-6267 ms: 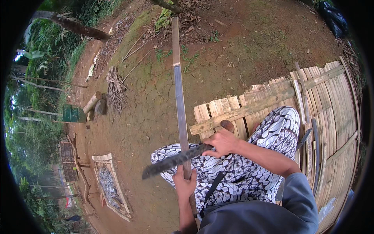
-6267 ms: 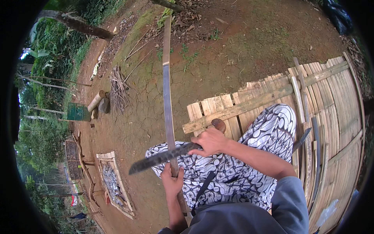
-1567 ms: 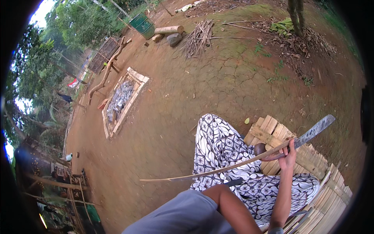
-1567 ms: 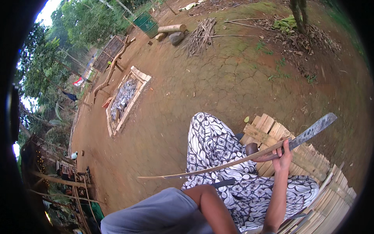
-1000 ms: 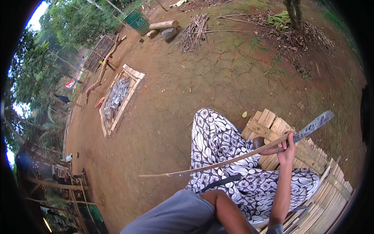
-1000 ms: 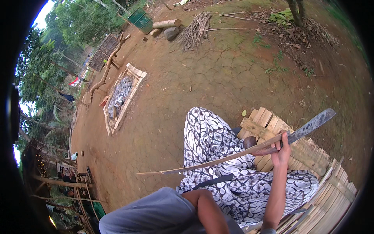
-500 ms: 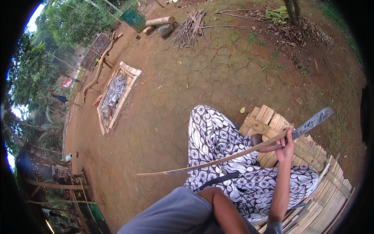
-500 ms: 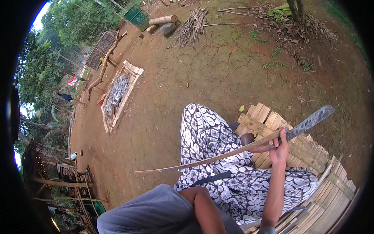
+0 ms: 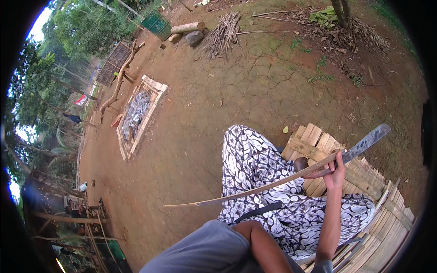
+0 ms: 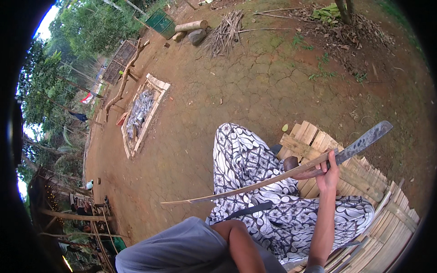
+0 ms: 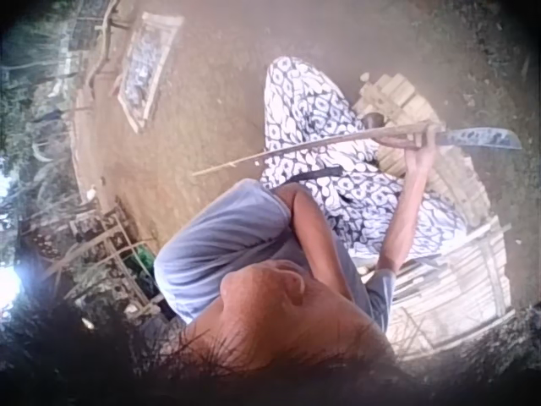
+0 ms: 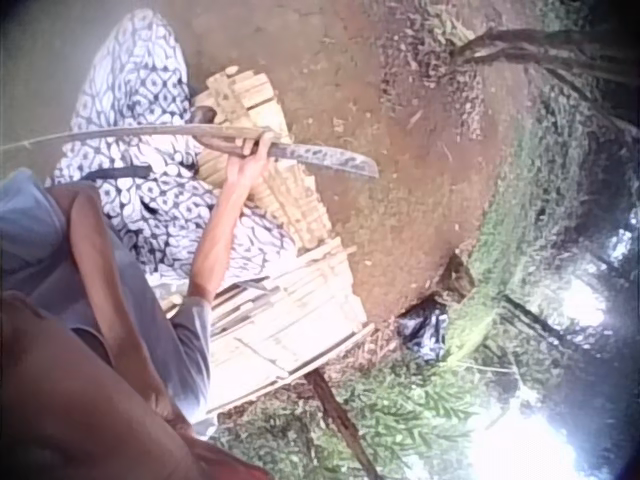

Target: The person sits cross-legged on a bamboo mat and uses a large knife to shave and smooth a long, thin bamboo stick. They repeatedly scrape the blade along the stick's length to remove splinters and refine its surface.

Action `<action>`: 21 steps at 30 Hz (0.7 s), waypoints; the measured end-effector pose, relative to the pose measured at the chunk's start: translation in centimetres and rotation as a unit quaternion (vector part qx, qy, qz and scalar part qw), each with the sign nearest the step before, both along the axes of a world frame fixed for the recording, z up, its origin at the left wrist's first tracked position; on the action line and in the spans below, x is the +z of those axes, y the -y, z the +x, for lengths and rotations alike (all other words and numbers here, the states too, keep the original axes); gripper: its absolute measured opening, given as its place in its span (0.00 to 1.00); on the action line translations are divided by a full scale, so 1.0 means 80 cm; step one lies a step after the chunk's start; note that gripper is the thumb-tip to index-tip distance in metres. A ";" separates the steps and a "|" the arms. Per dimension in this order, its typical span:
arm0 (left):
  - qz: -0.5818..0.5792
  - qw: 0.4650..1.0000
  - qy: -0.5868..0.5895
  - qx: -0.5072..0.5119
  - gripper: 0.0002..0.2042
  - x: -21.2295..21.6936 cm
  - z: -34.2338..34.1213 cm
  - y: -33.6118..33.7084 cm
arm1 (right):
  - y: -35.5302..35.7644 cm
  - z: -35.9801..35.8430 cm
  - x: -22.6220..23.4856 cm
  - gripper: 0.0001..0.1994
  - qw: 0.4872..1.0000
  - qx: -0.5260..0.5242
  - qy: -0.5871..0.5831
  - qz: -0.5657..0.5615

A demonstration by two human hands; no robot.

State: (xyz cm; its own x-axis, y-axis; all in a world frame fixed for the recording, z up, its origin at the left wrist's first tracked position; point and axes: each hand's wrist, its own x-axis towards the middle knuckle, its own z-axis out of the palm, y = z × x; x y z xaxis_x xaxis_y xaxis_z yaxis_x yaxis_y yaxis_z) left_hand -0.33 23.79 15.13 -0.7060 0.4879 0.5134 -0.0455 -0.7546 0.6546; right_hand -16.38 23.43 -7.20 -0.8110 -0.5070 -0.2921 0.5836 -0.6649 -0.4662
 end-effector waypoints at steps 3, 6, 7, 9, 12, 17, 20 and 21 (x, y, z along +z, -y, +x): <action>0.000 1.000 -0.001 -0.002 0.12 -0.002 -0.002 0.002 | -0.003 -0.001 -0.004 0.09 1.000 -0.004 0.002 0.002; -0.008 1.000 0.000 -0.001 0.12 0.000 -0.002 0.008 | 0.000 0.001 0.005 0.09 1.000 -0.009 0.012 0.008; -0.017 1.000 0.001 0.000 0.12 -0.002 -0.001 0.007 | 0.003 0.003 0.010 0.08 1.000 -0.011 0.017 0.010; -0.022 1.000 0.001 -0.005 0.12 -0.004 -0.003 0.008 | 0.000 0.003 0.008 0.08 1.000 -0.002 0.017 0.007; -0.055 0.998 0.002 -0.012 0.13 -0.010 -0.003 0.022 | -0.002 0.000 -0.004 0.08 1.000 -0.006 0.011 0.003; -0.312 0.932 0.060 0.174 0.13 -0.061 -0.013 0.100 | -0.006 -0.003 -0.003 0.08 1.000 -0.014 0.008 0.002; -0.608 0.638 -0.004 0.472 0.17 -0.115 0.002 0.183 | -0.004 -0.004 0.000 0.08 1.000 -0.025 0.009 0.007; -0.673 0.591 -0.023 0.445 0.20 -0.135 0.017 0.215 | -0.009 -0.008 -0.003 0.08 1.000 -0.029 -0.001 0.003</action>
